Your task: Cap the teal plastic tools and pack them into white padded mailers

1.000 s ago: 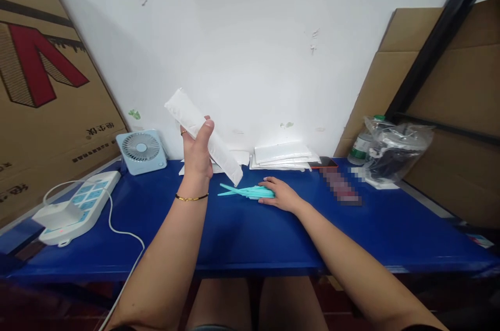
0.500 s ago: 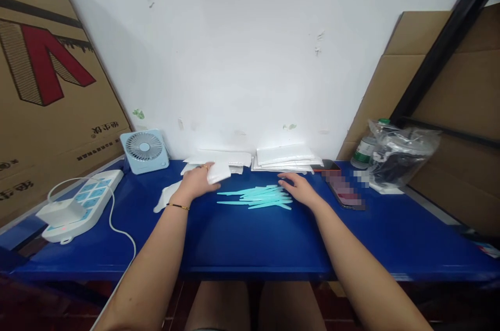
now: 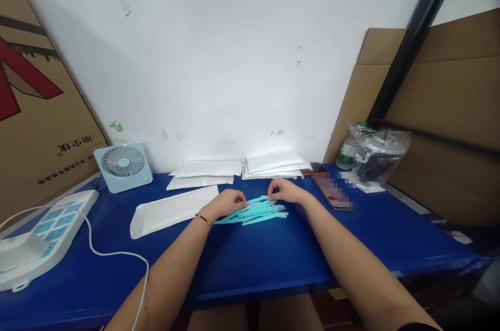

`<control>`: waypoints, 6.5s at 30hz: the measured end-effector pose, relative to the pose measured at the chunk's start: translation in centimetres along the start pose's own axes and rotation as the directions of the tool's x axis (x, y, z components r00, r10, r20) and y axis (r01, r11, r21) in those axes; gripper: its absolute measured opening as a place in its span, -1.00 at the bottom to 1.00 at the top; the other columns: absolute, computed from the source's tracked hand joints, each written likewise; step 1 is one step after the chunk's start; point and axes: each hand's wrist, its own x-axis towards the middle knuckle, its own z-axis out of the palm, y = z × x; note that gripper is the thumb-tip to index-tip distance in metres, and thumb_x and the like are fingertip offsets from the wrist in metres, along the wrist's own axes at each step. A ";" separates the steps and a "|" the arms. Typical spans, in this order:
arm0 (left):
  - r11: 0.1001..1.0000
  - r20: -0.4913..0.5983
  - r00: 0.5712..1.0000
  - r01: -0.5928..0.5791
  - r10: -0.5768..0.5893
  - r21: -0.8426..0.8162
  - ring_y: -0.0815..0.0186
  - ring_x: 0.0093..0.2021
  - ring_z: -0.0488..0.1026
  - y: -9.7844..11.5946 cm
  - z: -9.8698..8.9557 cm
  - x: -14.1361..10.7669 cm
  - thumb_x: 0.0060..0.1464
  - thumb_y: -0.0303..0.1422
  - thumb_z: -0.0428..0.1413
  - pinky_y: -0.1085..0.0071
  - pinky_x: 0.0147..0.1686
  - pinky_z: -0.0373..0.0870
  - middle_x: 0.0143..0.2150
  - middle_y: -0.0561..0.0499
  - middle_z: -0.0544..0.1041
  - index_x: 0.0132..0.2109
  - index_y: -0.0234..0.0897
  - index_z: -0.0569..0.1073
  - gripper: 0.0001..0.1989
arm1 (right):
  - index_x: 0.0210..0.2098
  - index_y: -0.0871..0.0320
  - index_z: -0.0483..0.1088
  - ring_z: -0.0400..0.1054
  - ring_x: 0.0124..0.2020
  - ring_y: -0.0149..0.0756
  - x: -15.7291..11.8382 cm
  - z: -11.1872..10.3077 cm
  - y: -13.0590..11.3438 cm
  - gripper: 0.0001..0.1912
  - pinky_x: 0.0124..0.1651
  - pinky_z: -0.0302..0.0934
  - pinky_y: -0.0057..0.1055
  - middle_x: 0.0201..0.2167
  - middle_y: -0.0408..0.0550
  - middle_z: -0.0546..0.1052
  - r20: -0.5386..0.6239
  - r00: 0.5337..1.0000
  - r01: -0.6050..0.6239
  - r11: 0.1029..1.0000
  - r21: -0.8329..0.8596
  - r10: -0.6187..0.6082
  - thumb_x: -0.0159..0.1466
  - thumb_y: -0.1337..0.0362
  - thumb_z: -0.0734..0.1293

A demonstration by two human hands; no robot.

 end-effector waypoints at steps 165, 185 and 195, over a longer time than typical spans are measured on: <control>0.989 -0.134 0.989 -0.044 0.063 0.139 0.32 -0.34 0.43 1.6 1.1 -0.2 0.07 -0.27 0.05 0.35 -0.16 0.20 -0.40 0.09 0.55 -0.38 -0.19 0.50 -0.83 | -0.41 0.17 0.42 0.29 -0.44 -0.34 -1.9 -0.6 0.2 -0.77 -0.41 0.16 -0.45 -0.45 -0.12 0.43 0.113 0.993 0.034 0.999 0.014 -0.035 0.05 0.13 0.41; 0.981 -0.088 0.984 -0.141 0.153 0.132 0.31 -0.31 0.44 2.0 1.3 -0.8 0.09 -0.09 0.04 0.38 -0.20 0.17 -0.38 0.10 0.55 -0.32 -0.15 0.53 -0.72 | -0.45 0.16 0.43 0.23 -0.44 -0.36 -2.3 0.0 -2.1 -0.72 -0.41 0.10 -0.45 -0.44 -0.12 0.36 0.154 0.983 0.103 0.995 -0.003 -0.102 0.08 0.06 0.40; 0.960 -0.335 0.942 0.123 -0.032 0.253 0.20 -0.17 0.41 -1.5 -0.2 0.0 0.11 -0.19 0.05 0.31 -0.14 0.21 -0.26 0.03 0.57 -0.25 -0.14 0.54 -0.79 | -0.47 0.18 0.41 0.19 -0.48 -0.38 -1.6 -1.6 1.1 -0.75 -0.42 0.07 -0.45 -0.46 -0.13 0.36 -0.249 0.969 -0.038 0.987 -0.157 -0.002 0.07 0.10 0.39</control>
